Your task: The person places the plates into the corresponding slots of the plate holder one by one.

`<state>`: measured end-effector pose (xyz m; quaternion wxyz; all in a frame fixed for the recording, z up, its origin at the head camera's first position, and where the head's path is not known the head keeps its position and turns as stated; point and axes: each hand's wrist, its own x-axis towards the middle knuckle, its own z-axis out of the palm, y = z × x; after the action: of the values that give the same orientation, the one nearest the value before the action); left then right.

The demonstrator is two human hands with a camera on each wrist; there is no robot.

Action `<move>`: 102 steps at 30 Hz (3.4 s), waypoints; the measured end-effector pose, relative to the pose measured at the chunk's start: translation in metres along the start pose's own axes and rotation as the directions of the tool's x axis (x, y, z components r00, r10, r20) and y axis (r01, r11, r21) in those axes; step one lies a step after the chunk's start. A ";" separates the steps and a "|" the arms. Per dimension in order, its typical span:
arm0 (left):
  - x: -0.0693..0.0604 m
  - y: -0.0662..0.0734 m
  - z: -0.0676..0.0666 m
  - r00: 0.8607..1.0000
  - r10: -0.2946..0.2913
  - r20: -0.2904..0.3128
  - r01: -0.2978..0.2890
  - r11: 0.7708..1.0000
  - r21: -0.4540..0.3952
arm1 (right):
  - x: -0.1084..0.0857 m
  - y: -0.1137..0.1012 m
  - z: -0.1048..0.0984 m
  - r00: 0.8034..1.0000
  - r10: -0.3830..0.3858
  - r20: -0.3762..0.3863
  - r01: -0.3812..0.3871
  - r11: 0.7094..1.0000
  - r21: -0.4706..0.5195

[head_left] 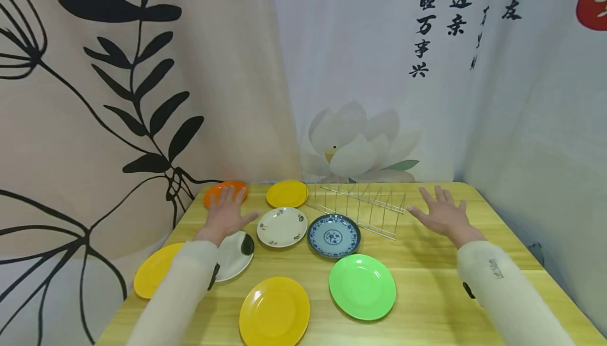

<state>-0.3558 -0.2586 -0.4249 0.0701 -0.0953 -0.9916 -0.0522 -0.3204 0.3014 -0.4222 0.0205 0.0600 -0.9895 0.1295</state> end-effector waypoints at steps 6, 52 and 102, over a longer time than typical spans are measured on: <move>-0.004 0.005 -0.002 0.999 0.032 0.016 -0.031 0.997 -0.064 | 0.001 -0.007 0.001 1.000 -0.012 -0.001 0.012 0.999 0.032; -0.058 0.048 0.026 0.797 0.410 0.443 0.066 0.671 -0.739 | 0.014 -0.022 0.024 1.000 -0.022 0.011 0.016 0.920 0.393; 0.001 0.054 -0.023 0.929 0.216 0.299 0.172 0.462 -0.870 | 0.012 -0.019 0.028 0.991 -0.012 0.133 -0.048 0.896 0.441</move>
<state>-0.3434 -0.2085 -0.3973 -0.1762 -0.1387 -0.8121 -0.5387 -0.3309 0.2747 -0.4439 -0.0605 0.0623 -0.9337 0.3474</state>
